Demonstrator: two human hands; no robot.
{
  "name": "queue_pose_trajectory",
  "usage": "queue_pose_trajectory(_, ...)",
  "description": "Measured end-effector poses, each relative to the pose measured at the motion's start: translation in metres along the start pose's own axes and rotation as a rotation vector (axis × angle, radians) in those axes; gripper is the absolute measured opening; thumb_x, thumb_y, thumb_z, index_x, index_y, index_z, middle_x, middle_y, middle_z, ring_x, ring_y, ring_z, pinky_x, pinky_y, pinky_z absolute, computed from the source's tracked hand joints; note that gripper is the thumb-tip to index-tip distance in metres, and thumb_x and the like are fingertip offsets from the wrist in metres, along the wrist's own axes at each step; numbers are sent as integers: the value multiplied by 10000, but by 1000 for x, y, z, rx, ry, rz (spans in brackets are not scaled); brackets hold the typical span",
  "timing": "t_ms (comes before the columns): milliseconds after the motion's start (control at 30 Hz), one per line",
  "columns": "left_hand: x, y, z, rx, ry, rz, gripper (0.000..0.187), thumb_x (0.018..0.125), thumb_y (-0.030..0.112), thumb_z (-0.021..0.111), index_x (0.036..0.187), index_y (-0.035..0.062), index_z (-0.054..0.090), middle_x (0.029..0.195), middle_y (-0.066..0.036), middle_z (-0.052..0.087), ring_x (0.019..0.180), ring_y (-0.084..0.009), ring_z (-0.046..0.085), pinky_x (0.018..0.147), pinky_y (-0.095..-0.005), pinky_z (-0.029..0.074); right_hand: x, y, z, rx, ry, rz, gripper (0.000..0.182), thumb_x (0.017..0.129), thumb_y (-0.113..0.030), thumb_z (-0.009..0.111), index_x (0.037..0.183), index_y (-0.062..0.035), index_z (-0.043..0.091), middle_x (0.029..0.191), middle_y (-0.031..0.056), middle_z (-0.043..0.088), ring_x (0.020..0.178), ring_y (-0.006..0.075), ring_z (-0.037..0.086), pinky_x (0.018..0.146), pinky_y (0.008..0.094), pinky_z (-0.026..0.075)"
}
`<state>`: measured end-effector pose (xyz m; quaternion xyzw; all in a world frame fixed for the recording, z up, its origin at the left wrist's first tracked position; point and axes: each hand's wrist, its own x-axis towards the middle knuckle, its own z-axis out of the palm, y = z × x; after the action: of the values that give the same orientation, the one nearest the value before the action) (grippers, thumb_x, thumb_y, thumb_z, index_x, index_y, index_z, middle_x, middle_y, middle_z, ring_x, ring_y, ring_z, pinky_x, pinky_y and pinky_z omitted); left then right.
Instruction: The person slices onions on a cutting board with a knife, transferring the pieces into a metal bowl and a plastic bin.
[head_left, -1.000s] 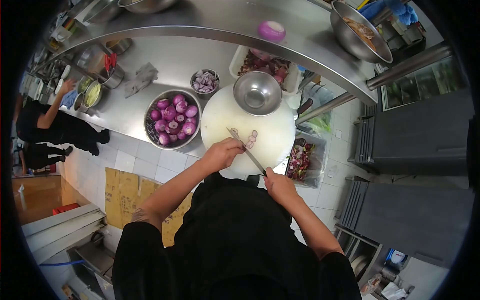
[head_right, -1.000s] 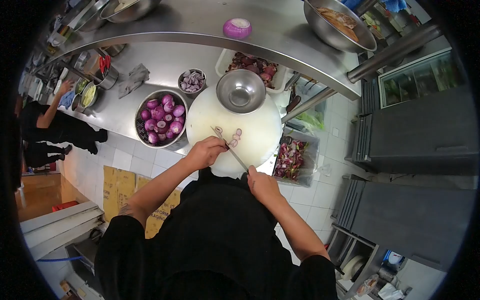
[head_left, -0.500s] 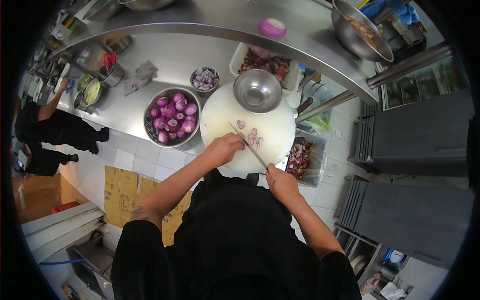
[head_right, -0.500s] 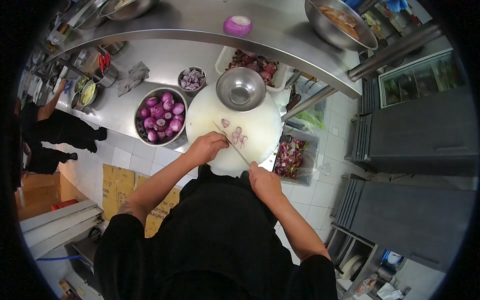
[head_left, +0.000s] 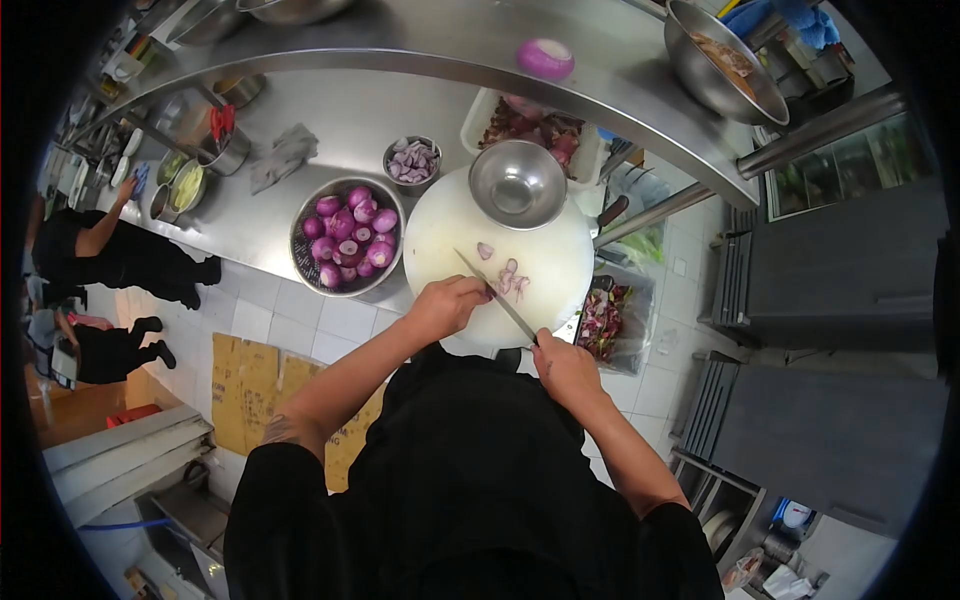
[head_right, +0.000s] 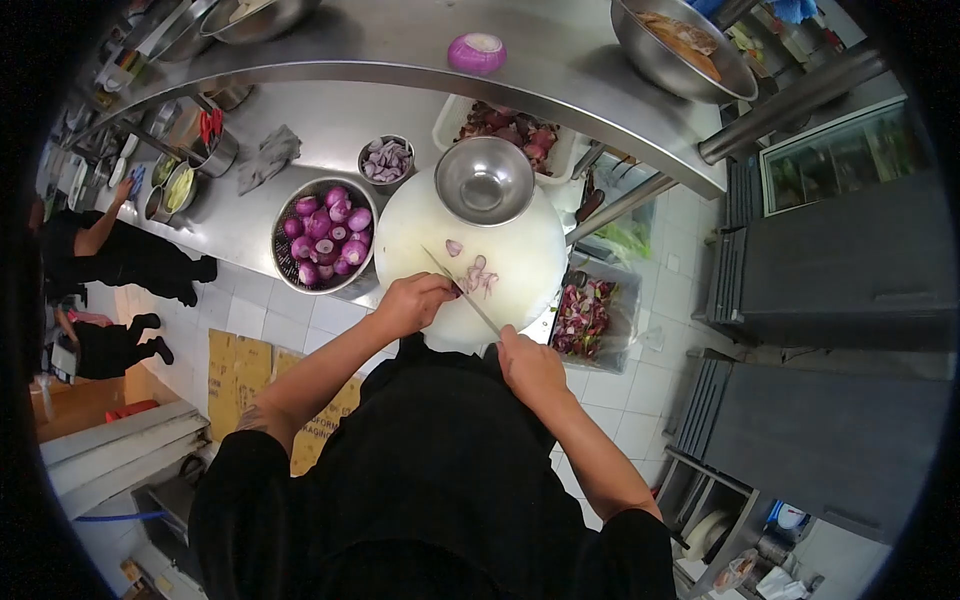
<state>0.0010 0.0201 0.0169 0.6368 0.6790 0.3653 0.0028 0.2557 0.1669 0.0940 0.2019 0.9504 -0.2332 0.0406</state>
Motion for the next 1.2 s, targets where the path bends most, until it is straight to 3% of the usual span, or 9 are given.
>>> queue_pose_trajectory(133, 1, -2, 2, -22, 9, 8, 179, 863, -14, 771, 1001, 78, 840, 1094, -26, 787, 946, -251, 787, 806, -383, 662, 0, 1, 0, -41, -114, 64, 190, 1118, -218, 596, 1127, -40, 530, 850, 228, 743, 798, 476, 746, 710, 615, 581)
queue_pose_trajectory(233, -3, -2, 2, -35, 14, 8, 183, 857, -25, 770, 996, 75, 838, 1093, -30, 786, 946, -254, 787, 810, -381, 662, 2, -5, -5, 12, -43, 18, 192, 1119, -220, 593, 1136, -39, 529, 846, 228, 747, 815, 480, 751, 728, 622, 579)
queue_pose_trajectory(933, -4, -4, 0, -41, -5, 0, 233, 848, -31, 780, 1047, 71, 844, 1150, -37, 788, 1000, -255, 781, 835, -377, 661, 2, 10, 2, 95, -170, 69, 222, 1125, -258, 612, 1123, -47, 543, 868, 247, 755, 846, 509, 739, 745, 639, 560)
queue_pose_trajectory(1033, -4, -3, -2, -50, -25, 5, 268, 848, -26, 782, 1089, 74, 840, 1181, -40, 786, 1045, -253, 771, 851, -379, 656, -2, 13, -22, 178, -159, 114, 219, 1124, -268, 631, 1159, -57, 584, 880, 238, 765, 851, 505, 742, 744, 624, 559)
queue_pose_trajectory(1100, -8, 0, -5, -55, -53, -19, 296, 848, -21, 782, 1121, 80, 835, 1206, -47, 784, 1069, -267, 762, 860, -392, 647, -15, 10, -34, 133, -81, 115, 250, 1110, -248, 672, 1299, -91, 628, 896, 203, 733, 845, 470, 726, 753, 576, 559)
queue_pose_trajectory(1200, -17, 21, -25, -53, 17, 12, 373, 883, 104, 793, 1254, 120, 831, 1368, -83, 737, 1232, -345, 696, 1003, -461, 587, -30, 0, -48, 68, -19, 97, 441, 1082, -211, 718, 1515, -197, 634, 952, 149, 697, 858, 403, 716, 765, 517, 568)
